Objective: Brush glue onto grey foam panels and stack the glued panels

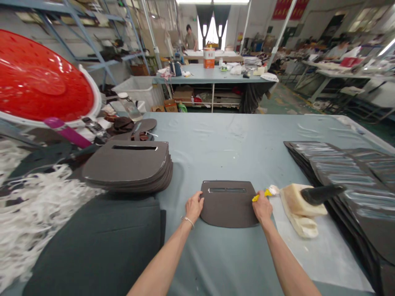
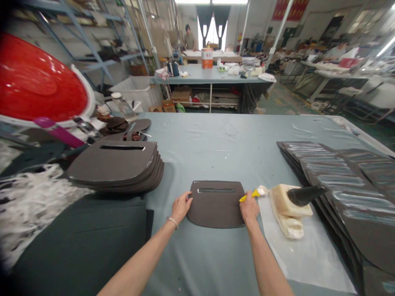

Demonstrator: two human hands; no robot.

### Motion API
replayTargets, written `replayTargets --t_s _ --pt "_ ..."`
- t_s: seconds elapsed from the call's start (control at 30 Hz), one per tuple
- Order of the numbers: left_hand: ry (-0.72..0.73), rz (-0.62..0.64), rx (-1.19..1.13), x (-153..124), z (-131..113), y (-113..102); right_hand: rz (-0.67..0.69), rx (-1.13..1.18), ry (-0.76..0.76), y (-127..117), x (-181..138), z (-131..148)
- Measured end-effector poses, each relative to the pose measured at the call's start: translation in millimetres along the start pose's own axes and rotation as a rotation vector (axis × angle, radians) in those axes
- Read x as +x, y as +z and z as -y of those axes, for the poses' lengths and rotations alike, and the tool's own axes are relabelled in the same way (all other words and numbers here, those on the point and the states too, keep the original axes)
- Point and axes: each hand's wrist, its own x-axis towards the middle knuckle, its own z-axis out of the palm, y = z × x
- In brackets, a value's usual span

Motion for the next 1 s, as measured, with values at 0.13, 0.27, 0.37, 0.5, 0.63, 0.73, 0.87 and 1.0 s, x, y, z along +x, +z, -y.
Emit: replayTargets --t_s 0.13,0.27,0.37,0.5,0.63,0.73,0.87,1.0 --pt "0.004 -0.002 0.009 -2 0 0 0.012 0.002 0.004 0 1 0" --pt "0.014 -0.006 0.027 -5 -5 1 -0.002 -0.009 0.003 -4 -2 2" --pt "0.020 -0.027 0.037 -5 -12 1 -0.069 -0.057 -0.036 -10 -5 6" --pt "0.026 -0.026 0.029 -14 -19 -20 -0.085 -0.045 -0.059 -18 -10 7" --pt "0.082 -0.193 0.116 -61 -5 -76 -0.190 0.013 -0.109 -13 -17 -4" --pt "-0.035 -0.450 0.336 -113 23 -121 -0.320 0.098 -0.250 2 -26 -4" --pt "-0.174 -0.598 0.483 -158 71 -154 -0.334 0.411 -0.452 16 -72 49" --pt "-0.081 -0.625 0.315 -164 92 -158 0.036 0.884 -0.734 11 -165 152"
